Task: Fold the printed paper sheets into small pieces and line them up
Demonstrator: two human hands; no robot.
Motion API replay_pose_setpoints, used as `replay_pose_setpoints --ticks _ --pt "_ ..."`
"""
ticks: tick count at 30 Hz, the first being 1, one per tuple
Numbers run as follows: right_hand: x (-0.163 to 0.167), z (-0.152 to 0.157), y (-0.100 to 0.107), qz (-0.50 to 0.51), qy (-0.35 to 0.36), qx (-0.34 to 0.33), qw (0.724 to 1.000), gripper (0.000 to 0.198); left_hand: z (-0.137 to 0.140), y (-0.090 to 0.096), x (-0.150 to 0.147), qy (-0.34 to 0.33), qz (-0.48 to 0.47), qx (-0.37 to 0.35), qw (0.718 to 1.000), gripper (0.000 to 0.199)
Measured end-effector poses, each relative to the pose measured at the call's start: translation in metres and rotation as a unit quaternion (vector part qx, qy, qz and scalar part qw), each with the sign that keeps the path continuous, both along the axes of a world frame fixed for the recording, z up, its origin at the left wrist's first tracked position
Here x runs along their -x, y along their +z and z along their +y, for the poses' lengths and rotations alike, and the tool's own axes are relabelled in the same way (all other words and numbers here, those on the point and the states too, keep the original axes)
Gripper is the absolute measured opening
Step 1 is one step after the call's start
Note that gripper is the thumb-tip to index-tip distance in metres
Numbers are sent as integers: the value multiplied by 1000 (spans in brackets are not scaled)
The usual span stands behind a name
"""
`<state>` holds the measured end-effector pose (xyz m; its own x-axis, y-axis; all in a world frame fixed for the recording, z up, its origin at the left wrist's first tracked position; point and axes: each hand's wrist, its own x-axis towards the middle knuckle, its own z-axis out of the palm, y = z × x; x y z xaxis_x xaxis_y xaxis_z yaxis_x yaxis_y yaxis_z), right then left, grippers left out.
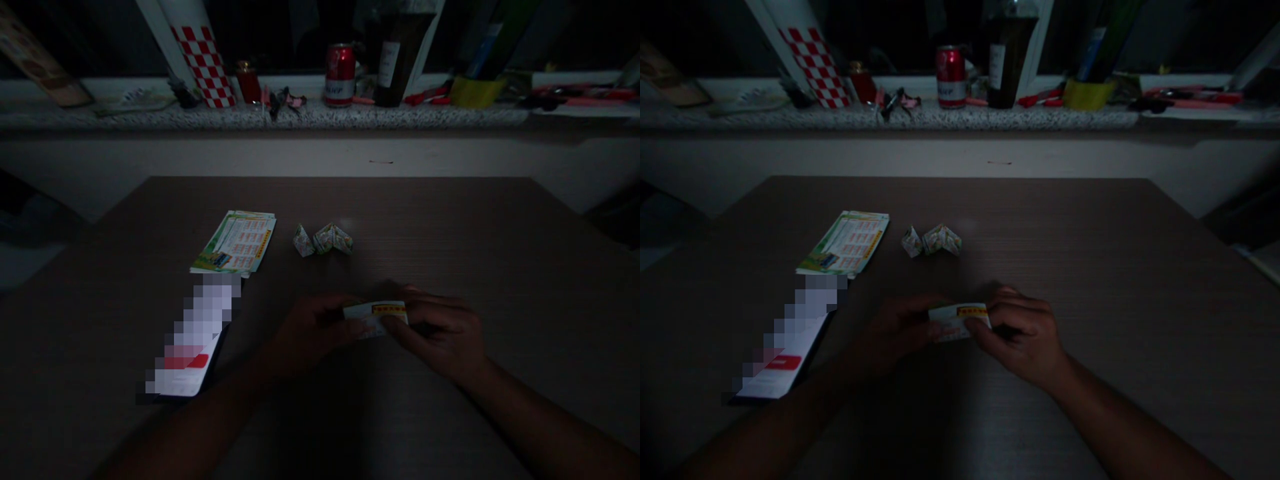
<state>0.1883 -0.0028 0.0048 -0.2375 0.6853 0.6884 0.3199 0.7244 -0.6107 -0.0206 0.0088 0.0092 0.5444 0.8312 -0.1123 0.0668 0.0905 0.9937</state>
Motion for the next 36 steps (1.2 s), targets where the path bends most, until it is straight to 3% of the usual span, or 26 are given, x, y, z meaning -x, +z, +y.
replay_pose_setpoints --ticks 12,21,36 --pt "1 -3 -2 8 -9 42 999 20 -1 1 -5 -4 88 -35 995 29" --pt "1 -5 -7 -1 -25 76 997 24 -1 3 -6 2 81 -33 996 27" --pt "4 -7 0 -30 -65 58 996 30 -1 0 -6 5 66 -12 998 27"
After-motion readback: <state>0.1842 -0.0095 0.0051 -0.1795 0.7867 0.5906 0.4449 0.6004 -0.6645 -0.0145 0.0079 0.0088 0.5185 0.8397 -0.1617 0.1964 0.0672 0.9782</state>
